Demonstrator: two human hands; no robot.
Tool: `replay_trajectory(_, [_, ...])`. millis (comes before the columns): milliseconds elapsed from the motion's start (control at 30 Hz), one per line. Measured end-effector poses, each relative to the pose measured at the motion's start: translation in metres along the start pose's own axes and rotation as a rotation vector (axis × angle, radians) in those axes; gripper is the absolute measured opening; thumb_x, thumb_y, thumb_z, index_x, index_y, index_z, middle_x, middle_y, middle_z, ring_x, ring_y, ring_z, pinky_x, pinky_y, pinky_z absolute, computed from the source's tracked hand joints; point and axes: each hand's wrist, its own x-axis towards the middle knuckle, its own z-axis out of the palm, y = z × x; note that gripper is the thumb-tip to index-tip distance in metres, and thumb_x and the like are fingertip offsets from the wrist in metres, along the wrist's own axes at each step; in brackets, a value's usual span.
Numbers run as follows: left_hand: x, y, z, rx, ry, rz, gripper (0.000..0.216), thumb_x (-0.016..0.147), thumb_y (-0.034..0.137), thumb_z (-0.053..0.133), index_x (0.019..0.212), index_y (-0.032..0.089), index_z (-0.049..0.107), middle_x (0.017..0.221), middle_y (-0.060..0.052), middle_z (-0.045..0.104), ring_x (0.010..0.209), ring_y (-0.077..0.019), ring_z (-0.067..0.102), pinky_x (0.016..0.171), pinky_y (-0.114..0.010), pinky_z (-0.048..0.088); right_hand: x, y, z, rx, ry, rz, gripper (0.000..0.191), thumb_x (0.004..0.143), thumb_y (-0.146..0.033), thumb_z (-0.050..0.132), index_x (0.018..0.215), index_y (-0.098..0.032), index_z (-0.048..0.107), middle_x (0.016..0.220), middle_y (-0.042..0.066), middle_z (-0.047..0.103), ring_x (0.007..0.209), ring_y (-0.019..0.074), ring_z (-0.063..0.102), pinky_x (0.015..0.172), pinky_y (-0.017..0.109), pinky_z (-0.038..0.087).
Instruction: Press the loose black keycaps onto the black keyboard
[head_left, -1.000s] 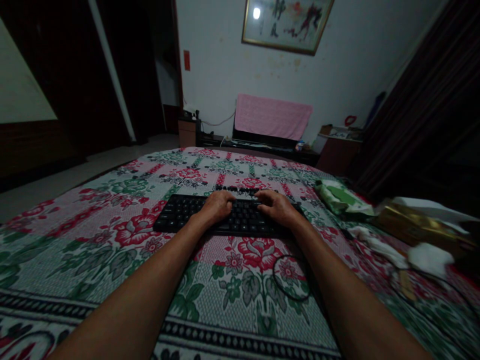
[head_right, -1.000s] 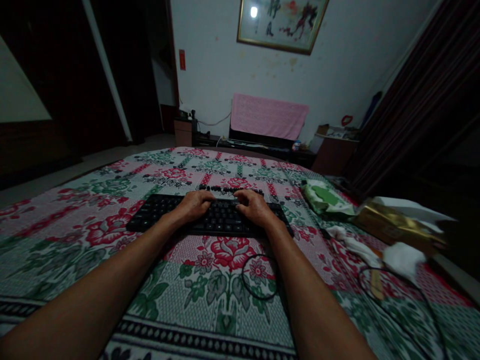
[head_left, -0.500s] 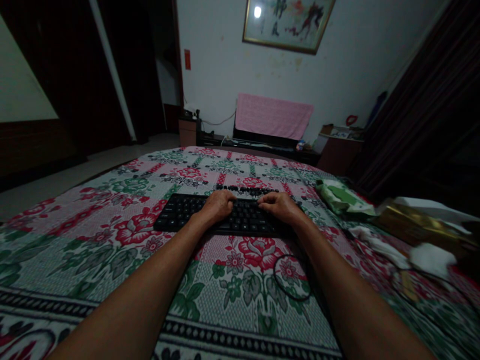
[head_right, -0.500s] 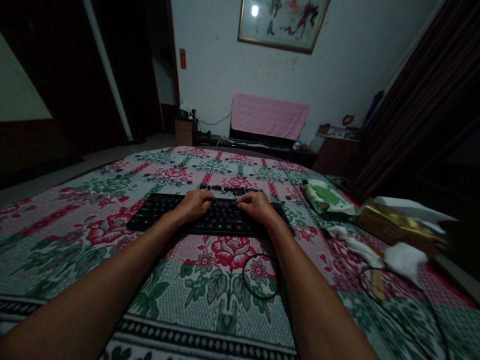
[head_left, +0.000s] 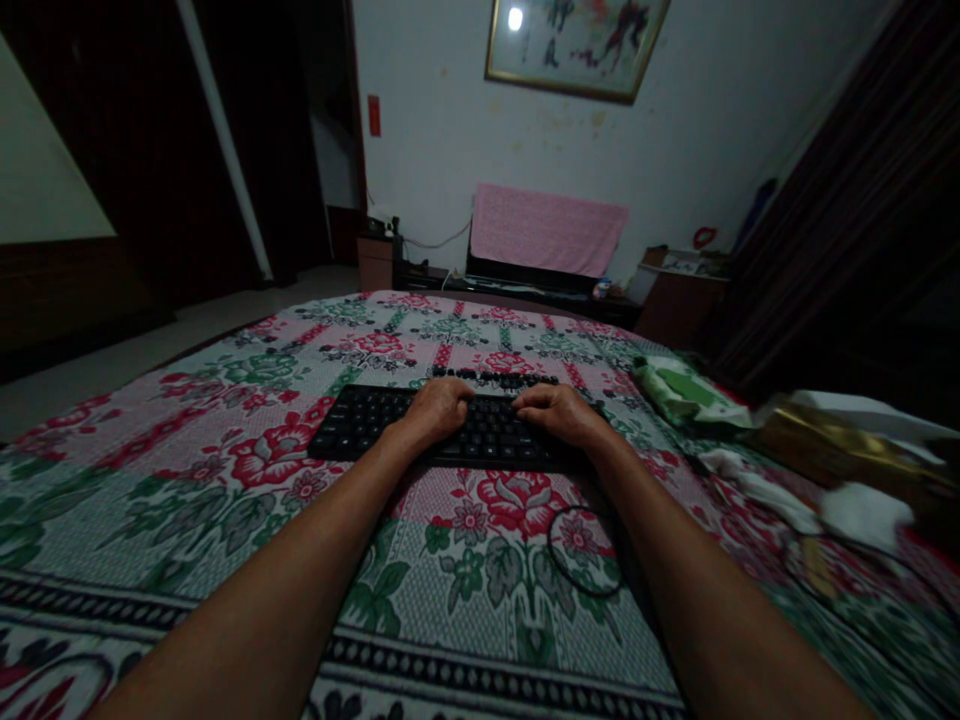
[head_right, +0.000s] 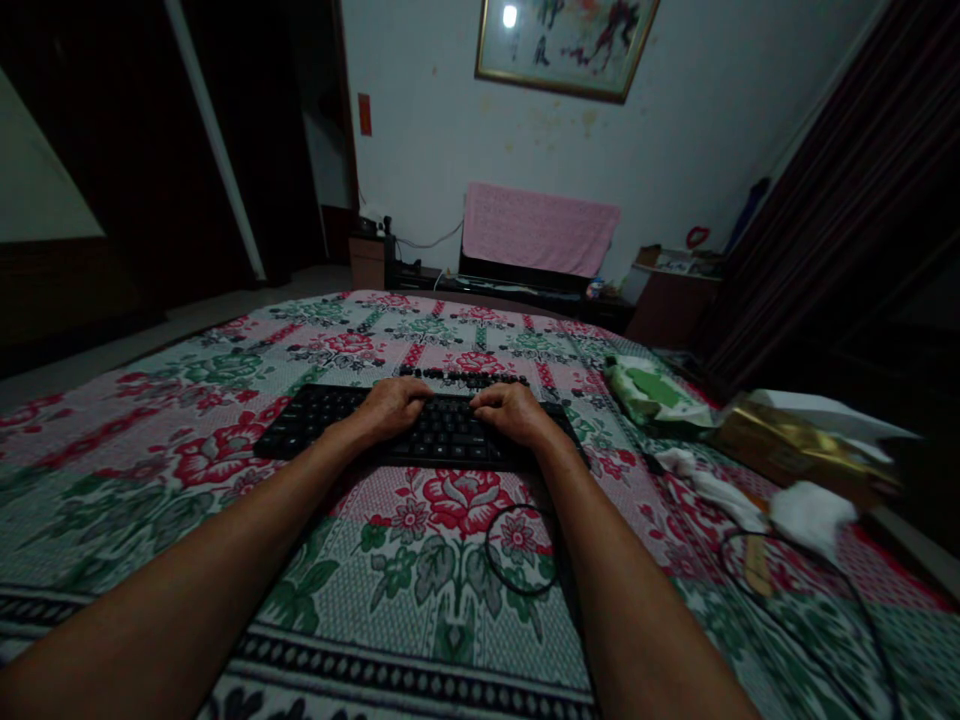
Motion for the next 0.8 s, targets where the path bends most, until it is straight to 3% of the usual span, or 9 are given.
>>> replay_trajectory(267, [-0.003,0.017,-0.001,-0.003,-0.015,0.18,0.037,0.078,0.016,0.042,0.111,0.022,0.06,0.111,-0.004,0.059,0.103,-0.0182,0.053,0.095,-0.031,0.038,0.003,0.01,0.006,-0.127,0.053,0.002,0.014,0.066,-0.018,0.061,0.077,-0.019,0.07,0.078,0.002,0.066,0.073,0.0142,0.059,0.068,0.024,0.046])
replay_trajectory(400, [-0.006,0.022,-0.001,-0.018,-0.05,0.271,0.037,0.084,0.025,0.039,0.119,0.026,0.052,0.115,-0.005,0.055,0.106,-0.0188,0.05,0.095,-0.034,0.037,0.003,0.009,0.005,-0.139,0.038,-0.003,0.015,0.068,-0.018,0.06,0.078,-0.017,0.07,0.08,0.004,0.065,0.072,0.0147,0.06,0.066,0.024,0.046])
replay_trajectory(567, [-0.006,0.023,0.004,0.052,-0.109,0.232,0.039,0.087,0.036,0.035,0.122,0.029,0.05,0.128,-0.004,0.046,0.117,-0.0223,0.041,0.1,-0.039,0.03,0.002,0.008,0.002,-0.148,0.007,-0.019,0.018,0.069,-0.016,0.059,0.083,-0.017,0.07,0.084,0.005,0.066,0.077,0.0152,0.061,0.071,0.025,0.046])
replay_trajectory(800, [-0.004,0.021,0.007,0.071,-0.132,0.216,0.04,0.088,0.038,0.032,0.124,0.032,0.046,0.129,-0.003,0.044,0.116,-0.0216,0.041,0.098,-0.039,0.032,0.002,0.007,0.001,-0.092,0.016,0.051,0.02,0.07,-0.014,0.057,0.086,-0.015,0.068,0.087,0.005,0.068,0.08,0.0147,0.061,0.075,0.025,0.046])
